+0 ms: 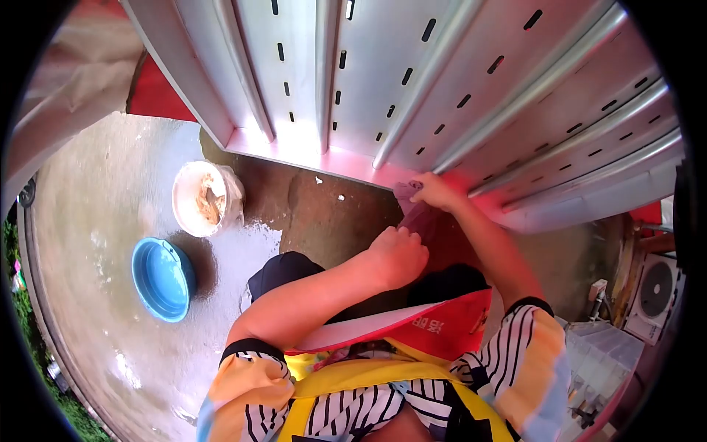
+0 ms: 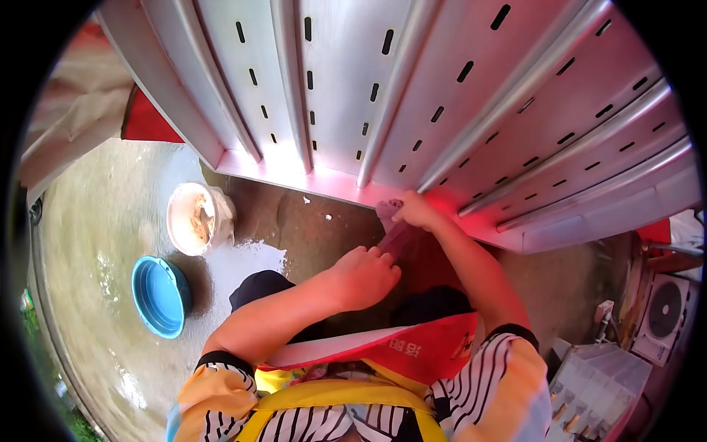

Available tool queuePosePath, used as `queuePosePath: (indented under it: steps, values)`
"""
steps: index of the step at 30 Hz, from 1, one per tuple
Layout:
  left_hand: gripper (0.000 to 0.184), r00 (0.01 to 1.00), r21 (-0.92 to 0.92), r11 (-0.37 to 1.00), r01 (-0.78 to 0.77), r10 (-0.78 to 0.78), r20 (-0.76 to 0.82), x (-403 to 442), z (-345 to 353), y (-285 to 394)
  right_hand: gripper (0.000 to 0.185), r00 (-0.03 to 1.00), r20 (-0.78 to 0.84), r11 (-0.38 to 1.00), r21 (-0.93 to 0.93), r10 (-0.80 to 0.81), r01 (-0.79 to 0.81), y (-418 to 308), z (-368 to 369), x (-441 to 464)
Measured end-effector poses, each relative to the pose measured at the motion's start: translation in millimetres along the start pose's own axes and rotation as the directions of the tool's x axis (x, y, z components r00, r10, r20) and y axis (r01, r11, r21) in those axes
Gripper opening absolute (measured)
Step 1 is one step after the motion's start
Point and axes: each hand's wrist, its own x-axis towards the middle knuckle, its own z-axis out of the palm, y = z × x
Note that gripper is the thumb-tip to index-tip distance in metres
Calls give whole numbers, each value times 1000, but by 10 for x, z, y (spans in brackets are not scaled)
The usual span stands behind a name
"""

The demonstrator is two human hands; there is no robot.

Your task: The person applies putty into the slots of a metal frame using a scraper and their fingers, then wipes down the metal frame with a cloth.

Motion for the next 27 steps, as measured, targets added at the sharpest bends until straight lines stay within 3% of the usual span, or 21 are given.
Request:
queuePosePath:
  steps: [1, 3, 5, 8, 11, 14, 17, 20, 23, 24, 25, 26, 27]
  values:
    - [21, 1000, -2, 1000, -12, 12, 9, 17, -12, -28, 31, 999, -25, 987, 155, -26, 29, 48, -13, -61]
    - [21, 999, -30, 999, -33, 34, 42, 24, -24, 1, 33, 904, -297, 951, -120, -308, 285, 6, 45, -30]
    - [21, 997, -28, 998, -48, 50, 60, 74, 13, 22, 32, 678, -460, 820, -342, -572, 459, 10, 151, 144]
    - [17, 995, 11, 998, -56, 55, 81, 138, 13, 67, 28, 796, -354, 850, -396, -491, 348, 68, 370, 339]
    - [17, 996, 17, 997, -75, 74, 59, 145, 27, 32, 24, 836, -216, 761, -568, -505, 313, -27, 533, 410]
    - [16, 997, 20, 998, -57, 56, 44, 137, 0, 32, 23, 980, -146, 736, -677, -137, 1, -338, 387, 223]
    - [17, 999, 23, 999, -34, 33, 37, 61, -16, 18, 21, 975, -195, 723, -657, 110, -213, -171, 371, 160]
    - [16, 999, -13, 999, -40, 41, 31, 38, -27, 26, 21, 977, 73, 807, -578, 199, -122, -118, 256, 62]
    - [16, 999, -12, 999, -44, 44, 24, 35, -33, 27, 19, 943, 229, 899, -418, 243, -131, -195, 27, -218]
    - [16, 999, -6, 999, -39, 39, 14, 52, -35, 28, 19, 999, 22, 892, -452, 34, -20, -103, 70, -255]
    - [16, 999, -14, 999, -49, 50, 20, 66, -32, 24, 18, 967, -172, 860, -504, -189, 79, 41, 184, -279]
    - [16, 997, -22, 998, -64, 65, 31, 77, -26, 23, 18, 850, -342, 808, -569, -401, 153, 86, 242, -318]
    - [16, 996, -24, 997, -79, 80, 41, 94, -22, 16, 18, 852, -335, 768, -630, -403, 116, 118, 253, -260]
